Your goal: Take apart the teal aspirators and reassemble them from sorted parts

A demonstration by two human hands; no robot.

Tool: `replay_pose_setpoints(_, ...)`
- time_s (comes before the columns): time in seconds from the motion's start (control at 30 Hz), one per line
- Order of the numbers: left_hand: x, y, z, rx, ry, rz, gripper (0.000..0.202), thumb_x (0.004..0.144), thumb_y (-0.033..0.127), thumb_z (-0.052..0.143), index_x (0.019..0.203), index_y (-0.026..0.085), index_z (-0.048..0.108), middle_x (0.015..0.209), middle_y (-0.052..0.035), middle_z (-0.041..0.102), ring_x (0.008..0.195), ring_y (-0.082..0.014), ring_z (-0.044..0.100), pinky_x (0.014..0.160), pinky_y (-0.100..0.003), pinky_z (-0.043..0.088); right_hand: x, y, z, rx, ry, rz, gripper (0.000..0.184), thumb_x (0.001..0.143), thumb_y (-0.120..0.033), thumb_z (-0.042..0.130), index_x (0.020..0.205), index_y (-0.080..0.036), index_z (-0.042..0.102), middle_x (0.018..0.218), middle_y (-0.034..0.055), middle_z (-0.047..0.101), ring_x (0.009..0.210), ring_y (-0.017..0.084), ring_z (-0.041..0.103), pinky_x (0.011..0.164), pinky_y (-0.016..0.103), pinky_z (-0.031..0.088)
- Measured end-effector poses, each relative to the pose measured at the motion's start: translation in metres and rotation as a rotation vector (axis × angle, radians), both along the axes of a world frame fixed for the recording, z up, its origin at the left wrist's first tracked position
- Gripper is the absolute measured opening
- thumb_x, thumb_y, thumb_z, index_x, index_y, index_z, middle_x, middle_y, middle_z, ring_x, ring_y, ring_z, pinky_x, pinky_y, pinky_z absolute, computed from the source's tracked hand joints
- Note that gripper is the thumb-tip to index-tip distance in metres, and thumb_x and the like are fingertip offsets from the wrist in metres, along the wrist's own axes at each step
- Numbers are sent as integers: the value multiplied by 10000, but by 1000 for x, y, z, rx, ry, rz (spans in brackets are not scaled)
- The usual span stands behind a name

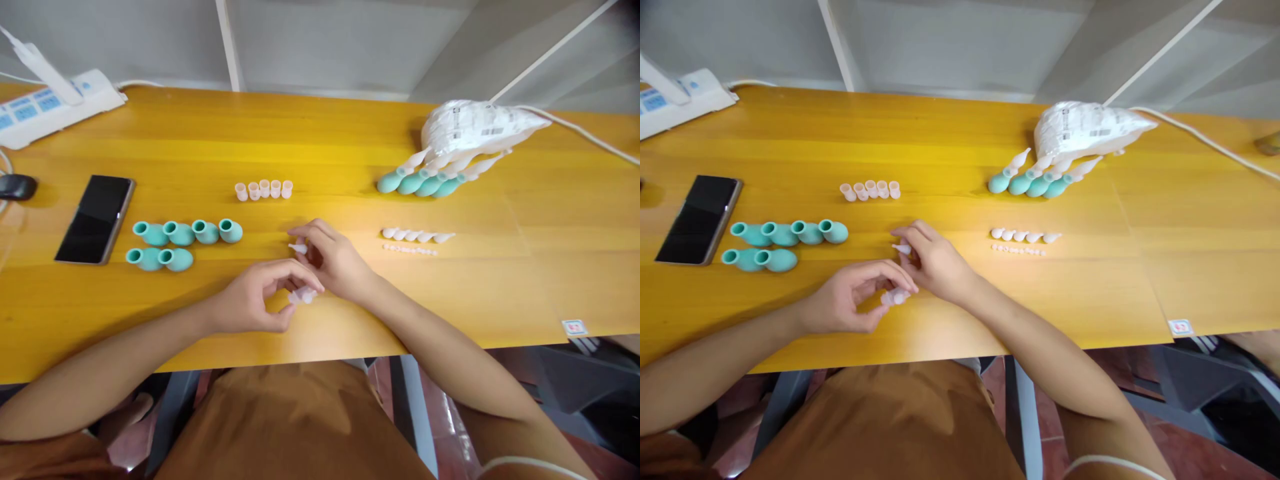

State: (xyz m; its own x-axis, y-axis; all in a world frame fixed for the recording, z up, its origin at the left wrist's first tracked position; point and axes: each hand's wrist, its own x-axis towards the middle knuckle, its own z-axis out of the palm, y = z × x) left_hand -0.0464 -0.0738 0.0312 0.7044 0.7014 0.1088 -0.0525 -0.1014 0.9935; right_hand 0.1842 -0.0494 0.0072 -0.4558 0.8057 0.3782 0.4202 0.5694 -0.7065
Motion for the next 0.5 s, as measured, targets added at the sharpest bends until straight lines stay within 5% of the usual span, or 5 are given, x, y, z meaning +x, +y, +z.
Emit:
replay_pose_setpoints(0.1, -3, 7, -7, -116, 66, 123, 237, 951, 121, 695, 1159, 186, 790, 1071, -77, 840, 956, -181, 799, 891, -317, 669, 11, 3, 4, -7, 54, -157, 232, 1059, -191, 658, 1258, -222, 773, 1092, 78, 716, 800, 173, 624, 720, 320, 550)
replay_pose_setpoints(0.2, -3, 15, -15, -229, 93, 178, 260, 1036, 228, 707, 1285, 158, 737, 1187, -126, 864, 951, -183, 828, 896, -343, 682, 19, 8, 5, -110, 154, -245, 149, 1060, -276, 709, 1157, -227, 811, 1017, 53, 712, 746, 155, 579, 657, 293, 506)
replay_pose_setpoints(0.33, -1, 17, -17, -278, 50, 209, 333, 1092, 325, 705, 1365, 166, 602, 1237, -152, 856, 904, -180, 838, 833, -342, 683, 22, 13, 3, -304, 301, -253, 195, 1028, -403, 793, 1082, -216, 794, 961, 26, 709, 813, 152, 616, 680, 270, 498)
replay_pose_setpoints(0.5, 1, 12, -11, -290, 56, 225, 229, 1096, 361, 717, 1093, 203, 552, 1263, -158, 847, 859, -171, 830, 789, -328, 667, 18, 11, 2, -517, 524, -135, 311, 993, -486, 859, 1093, -211, 756, 1054, 47, 803, 894, 150, 719, 751, 260, 576)
